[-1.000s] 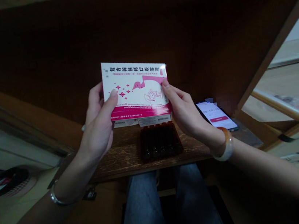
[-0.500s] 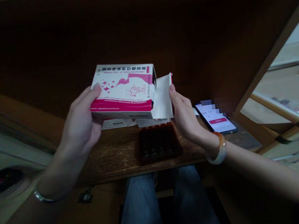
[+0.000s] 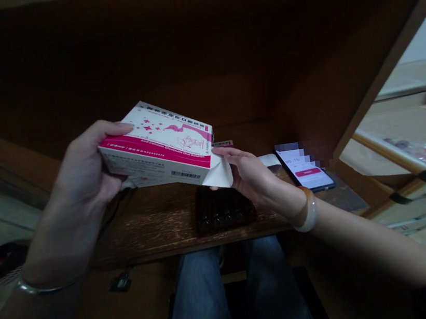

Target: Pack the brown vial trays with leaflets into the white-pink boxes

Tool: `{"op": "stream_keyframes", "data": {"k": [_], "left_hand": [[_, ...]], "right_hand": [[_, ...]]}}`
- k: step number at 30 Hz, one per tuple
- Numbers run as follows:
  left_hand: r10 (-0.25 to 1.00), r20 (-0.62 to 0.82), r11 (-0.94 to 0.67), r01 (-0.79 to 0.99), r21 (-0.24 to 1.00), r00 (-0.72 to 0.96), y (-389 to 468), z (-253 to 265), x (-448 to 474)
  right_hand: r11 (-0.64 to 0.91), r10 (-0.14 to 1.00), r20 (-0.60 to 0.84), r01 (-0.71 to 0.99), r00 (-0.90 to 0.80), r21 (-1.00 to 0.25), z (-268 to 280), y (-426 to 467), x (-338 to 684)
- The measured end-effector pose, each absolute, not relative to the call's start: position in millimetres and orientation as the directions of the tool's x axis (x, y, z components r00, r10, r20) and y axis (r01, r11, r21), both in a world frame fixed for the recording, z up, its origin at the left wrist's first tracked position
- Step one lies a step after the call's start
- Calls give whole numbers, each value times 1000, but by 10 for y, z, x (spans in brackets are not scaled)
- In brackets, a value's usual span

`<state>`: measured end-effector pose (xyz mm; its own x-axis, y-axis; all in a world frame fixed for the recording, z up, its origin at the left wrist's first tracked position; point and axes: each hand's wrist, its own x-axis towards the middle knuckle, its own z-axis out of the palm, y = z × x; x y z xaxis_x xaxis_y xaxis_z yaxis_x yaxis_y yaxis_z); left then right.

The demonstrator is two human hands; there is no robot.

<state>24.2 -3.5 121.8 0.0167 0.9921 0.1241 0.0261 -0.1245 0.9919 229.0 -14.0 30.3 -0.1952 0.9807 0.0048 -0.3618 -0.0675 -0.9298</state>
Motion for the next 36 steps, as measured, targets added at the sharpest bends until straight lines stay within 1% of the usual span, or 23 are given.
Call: {"op": "stream_keyframes", "data": {"k": [3, 7, 9, 11, 12, 14, 17, 21, 23, 26, 28, 30, 31, 34, 36], "left_hand": [[993, 116, -116, 24, 993, -1, -55, 1275, 273], [964, 263, -264, 108, 958, 23, -76, 1388, 400], [939, 344, -340, 193, 920, 16, -78, 1444, 471], [918, 396, -382, 262, 886, 2, -68, 1495, 529], [910, 414, -397, 261, 880, -9, -60, 1518, 551], [894, 447, -435, 193, 880, -25, -40, 1558, 578], [867, 496, -491, 91, 866, -39, -14, 1605, 575], [850, 526, -524, 50, 851, -46, -11, 1642, 515], [847, 524, -523, 34, 852, -87, -27, 1656, 491], [821, 557, -551, 80, 831, -123, -66, 1671, 484], [792, 606, -592, 145, 793, -79, -89, 1677, 485], [781, 623, -611, 157, 776, -38, -104, 1690, 468], [783, 620, -610, 131, 781, -47, -107, 1700, 449], [774, 619, -629, -48, 776, -133, -105, 1732, 338], [748, 617, -649, -75, 757, -244, -88, 1722, 231]], "right_hand": [[-134, 964, -24, -407, -264, -904, 323, -194, 2264], [-196, 948, -31, -507, -316, -839, 326, -231, 2244], [-223, 934, -17, -546, -357, -808, 311, -218, 2236], [-243, 914, 8, -564, -406, -789, 289, -192, 2235], [-246, 905, 27, -576, -424, -779, 279, -179, 2237], [-241, 894, 72, -611, -441, -754, 270, -163, 2245], [-213, 897, 117, -649, -426, -730, 291, -172, 2245], [-209, 895, 124, -647, -429, -733, 320, -188, 2230], [-219, 898, 106, -642, -428, -735, 299, -175, 2233], [-256, 908, 33, -614, -418, -747, 240, -146, 2256], [-271, 917, -16, -590, -399, -760, 222, -136, 2279], [-242, 931, -22, -573, -364, -783, 244, -136, 2310], [-214, 940, -10, -565, -341, -797, 266, -135, 2329], [-122, 969, 24, -562, -246, -818, 344, -115, 2402], [-82, 985, 21, -578, -169, -812, 382, -83, 2456]]}}
